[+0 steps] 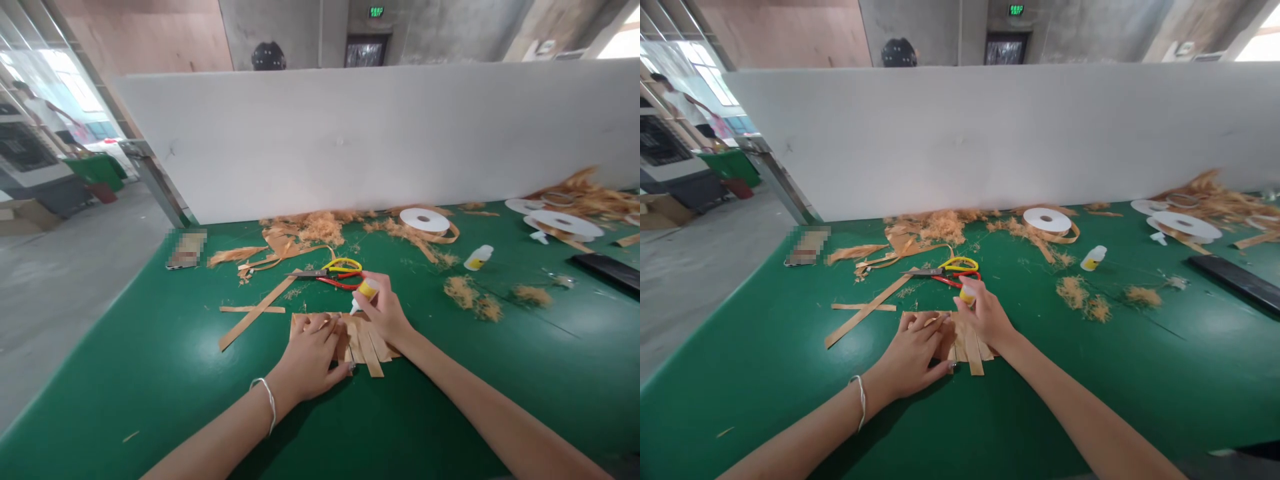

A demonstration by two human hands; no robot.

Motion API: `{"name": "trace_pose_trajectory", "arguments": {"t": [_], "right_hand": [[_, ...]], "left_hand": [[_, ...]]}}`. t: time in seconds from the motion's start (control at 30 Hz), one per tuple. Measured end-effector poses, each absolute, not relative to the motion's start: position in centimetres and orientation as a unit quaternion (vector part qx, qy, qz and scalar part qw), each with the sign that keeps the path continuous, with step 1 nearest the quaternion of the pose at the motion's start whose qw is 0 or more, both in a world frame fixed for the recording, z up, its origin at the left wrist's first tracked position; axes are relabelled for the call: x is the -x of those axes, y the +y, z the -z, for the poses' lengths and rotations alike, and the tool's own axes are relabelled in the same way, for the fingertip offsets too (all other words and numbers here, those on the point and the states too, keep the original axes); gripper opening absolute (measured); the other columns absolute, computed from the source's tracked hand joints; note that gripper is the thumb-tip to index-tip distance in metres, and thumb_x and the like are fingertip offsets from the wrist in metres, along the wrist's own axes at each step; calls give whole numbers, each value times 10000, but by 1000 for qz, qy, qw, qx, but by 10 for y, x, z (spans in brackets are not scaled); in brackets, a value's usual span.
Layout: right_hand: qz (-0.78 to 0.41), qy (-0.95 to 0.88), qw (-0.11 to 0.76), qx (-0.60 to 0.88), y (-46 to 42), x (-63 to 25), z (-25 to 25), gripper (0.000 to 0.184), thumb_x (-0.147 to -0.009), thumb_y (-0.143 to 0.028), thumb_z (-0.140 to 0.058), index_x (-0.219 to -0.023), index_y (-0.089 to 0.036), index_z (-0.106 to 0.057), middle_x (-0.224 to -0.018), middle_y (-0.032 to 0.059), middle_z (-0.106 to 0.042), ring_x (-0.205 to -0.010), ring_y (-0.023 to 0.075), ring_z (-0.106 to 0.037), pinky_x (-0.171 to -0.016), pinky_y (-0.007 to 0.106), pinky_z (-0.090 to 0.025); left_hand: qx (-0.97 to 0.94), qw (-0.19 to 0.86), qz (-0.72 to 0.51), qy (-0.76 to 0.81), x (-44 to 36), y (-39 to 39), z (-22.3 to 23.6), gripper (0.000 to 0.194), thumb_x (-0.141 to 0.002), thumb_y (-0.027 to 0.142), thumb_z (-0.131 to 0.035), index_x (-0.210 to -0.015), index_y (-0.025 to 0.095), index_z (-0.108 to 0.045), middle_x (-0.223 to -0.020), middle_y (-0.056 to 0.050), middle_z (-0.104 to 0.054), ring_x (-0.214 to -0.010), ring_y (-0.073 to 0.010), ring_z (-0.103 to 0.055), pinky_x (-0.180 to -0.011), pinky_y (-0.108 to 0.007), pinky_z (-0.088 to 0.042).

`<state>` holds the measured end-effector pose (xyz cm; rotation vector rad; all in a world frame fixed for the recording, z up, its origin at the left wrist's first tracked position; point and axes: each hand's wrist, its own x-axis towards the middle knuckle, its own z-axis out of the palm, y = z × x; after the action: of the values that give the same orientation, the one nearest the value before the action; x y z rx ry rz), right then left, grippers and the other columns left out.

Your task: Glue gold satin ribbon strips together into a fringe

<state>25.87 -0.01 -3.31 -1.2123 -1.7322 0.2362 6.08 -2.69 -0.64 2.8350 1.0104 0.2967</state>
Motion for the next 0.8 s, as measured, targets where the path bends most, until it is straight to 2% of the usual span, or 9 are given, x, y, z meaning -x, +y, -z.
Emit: {"name": "trace_pose_trajectory", "arguments": {"t": [0.13,0.33,0.5,0.7,0.8], "right_hand": [[-248,-577,512,586,5,-265,29,430,-791,-439,-548,-1118,-204,-397,-720,-4,-593,-573,161,-583,-528,287,-471],[-407,-370,596,584,19,-273,32,551,-622,-481,-671,-999,-226,-359,-652,-68,-491,-491,108,-494,-437,228,-410],[-414,-325,626,576,23,-278,29,573,-576,-445,-688,-988,-230,-353,-619,-84,-461,-437,84,-453,-374,185,-339],[-384,-371,649,542,18,-281,21,543,-635,-459,-688,-1011,-238,-364,-666,-70,-506,-467,79,-490,-400,180,-361],[-398,-388,652,515,14,-278,13,568,-613,-443,-727,-1021,-233,-393,-668,-60,-545,-480,80,-497,-409,180,-357]], "left_hand": [[-941,57,-91,322,-61,-26,7,602,-868,532,-368,-1318,135,-422,-1313,-134,-505,-1225,-296,-389,-1000,-475,-274],[-941,59,-86,323,-62,-26,6,604,-886,520,-337,-1339,125,-397,-1308,-123,-517,-1225,-280,-389,-1013,-480,-244],[-941,56,-85,322,-63,-26,6,617,-886,525,-334,-1345,116,-389,-1299,-133,-522,-1223,-290,-388,-999,-490,-247],[-939,58,-80,328,-62,-26,5,611,-887,519,-338,-1361,135,-362,-1292,-131,-522,-1211,-286,-392,-990,-475,-256],[-937,59,-82,333,-61,-26,5,612,-885,530,-332,-1362,148,-361,-1282,-130,-527,-1203,-289,-395,-978,-475,-262]]}}
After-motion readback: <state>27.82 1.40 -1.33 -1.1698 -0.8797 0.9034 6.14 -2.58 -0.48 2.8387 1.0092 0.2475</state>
